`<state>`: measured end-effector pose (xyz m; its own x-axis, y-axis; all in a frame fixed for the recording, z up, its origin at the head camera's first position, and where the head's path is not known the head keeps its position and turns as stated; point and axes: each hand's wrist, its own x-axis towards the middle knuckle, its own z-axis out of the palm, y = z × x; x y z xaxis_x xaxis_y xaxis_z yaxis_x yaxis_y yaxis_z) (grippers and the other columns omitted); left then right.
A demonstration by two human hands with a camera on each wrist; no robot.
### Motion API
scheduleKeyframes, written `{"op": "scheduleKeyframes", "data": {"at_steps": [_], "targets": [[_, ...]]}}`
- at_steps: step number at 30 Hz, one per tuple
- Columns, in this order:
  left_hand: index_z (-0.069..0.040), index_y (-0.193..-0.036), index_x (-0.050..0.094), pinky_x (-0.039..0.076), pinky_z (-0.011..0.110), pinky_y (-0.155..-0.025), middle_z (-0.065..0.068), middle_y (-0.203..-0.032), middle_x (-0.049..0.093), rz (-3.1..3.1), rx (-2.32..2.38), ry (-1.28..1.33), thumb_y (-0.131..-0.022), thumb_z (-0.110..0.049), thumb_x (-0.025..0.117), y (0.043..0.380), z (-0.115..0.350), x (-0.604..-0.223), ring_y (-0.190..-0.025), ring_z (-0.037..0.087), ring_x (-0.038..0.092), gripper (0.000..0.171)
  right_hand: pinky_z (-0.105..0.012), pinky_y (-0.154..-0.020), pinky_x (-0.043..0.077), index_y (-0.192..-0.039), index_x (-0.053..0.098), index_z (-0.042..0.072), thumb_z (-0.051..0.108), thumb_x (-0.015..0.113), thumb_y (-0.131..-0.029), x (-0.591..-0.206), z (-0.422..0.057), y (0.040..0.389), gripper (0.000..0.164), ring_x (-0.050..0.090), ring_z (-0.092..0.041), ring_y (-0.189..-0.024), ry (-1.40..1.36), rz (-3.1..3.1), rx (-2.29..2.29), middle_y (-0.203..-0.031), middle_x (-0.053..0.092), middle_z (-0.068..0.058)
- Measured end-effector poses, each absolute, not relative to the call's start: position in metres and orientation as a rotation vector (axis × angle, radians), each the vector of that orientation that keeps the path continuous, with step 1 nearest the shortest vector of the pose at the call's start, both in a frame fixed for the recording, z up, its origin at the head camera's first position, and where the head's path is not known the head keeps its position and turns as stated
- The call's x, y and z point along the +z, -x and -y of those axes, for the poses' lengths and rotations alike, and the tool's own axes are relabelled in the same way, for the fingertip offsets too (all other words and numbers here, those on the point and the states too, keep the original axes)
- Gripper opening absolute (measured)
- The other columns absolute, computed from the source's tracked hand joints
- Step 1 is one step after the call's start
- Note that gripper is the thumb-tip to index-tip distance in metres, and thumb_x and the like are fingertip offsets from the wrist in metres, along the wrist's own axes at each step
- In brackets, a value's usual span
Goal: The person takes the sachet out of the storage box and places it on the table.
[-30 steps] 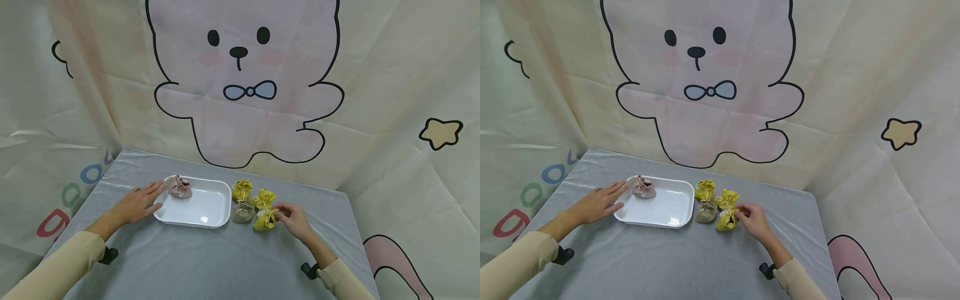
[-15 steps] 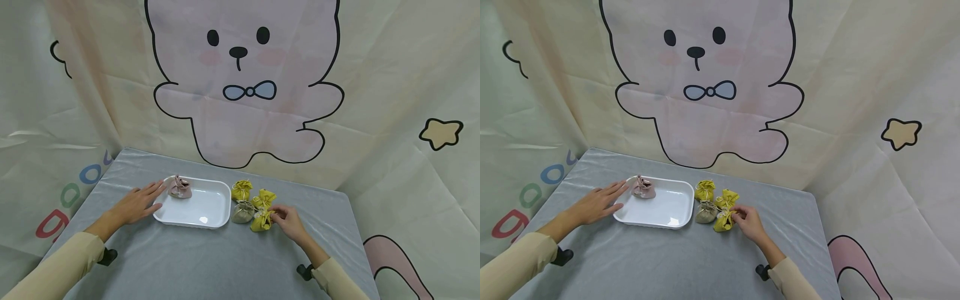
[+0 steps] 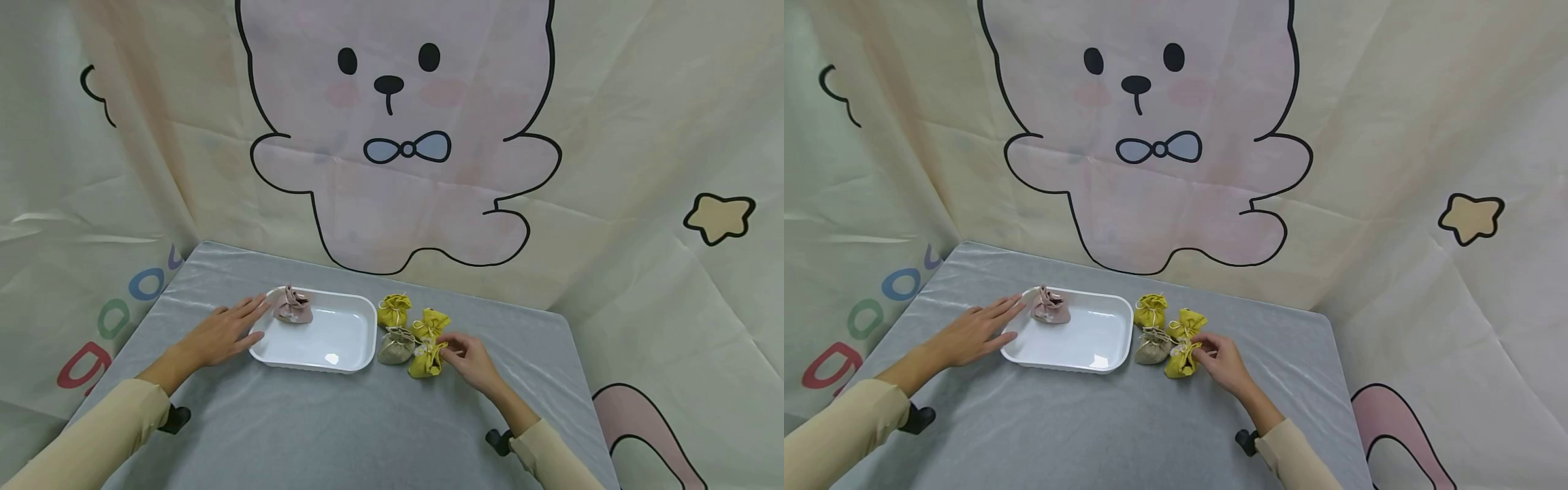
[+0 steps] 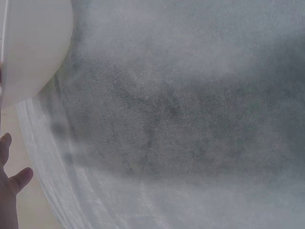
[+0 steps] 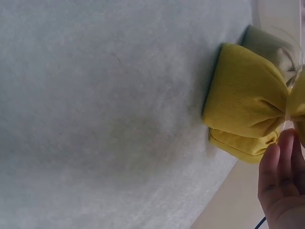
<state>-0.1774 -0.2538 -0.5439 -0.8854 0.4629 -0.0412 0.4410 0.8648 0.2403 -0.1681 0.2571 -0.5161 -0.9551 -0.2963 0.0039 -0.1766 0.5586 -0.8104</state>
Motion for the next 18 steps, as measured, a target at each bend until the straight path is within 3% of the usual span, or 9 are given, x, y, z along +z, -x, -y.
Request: {"op": "scheduleKeyframes", "data": {"at_steps": [6,18], "targets": [[-0.005,-0.154,0.034,0.035,0.067,-0.102,0.019,-0.16,0.029,-2.933,0.347,-0.718,-0.101,-0.038,0.057,0.177,0.254,-0.543,-0.142,0.044,0.033,0.067,-0.035,-0.082,0.054,-0.115,0.069,-0.001,0.01,0.065,-0.097,-0.512,-0.258,0.171,0.022,0.066,-0.026,-0.102,0.396,-2.664,-1.34,-0.11,0.071,-0.013],[-0.005,-0.155,0.034,0.034,0.066,-0.102,0.019,-0.16,0.03,-2.937,0.348,-0.71,-0.1,-0.038,0.057,0.178,0.254,-0.544,-0.143,0.043,0.032,0.068,-0.048,-0.087,0.052,-0.12,0.067,-0.001,0.006,0.06,-0.099,-0.481,-0.232,0.188,0.023,0.065,-0.03,-0.107,0.498,-2.687,-1.306,-0.117,0.069,-0.019]]}}
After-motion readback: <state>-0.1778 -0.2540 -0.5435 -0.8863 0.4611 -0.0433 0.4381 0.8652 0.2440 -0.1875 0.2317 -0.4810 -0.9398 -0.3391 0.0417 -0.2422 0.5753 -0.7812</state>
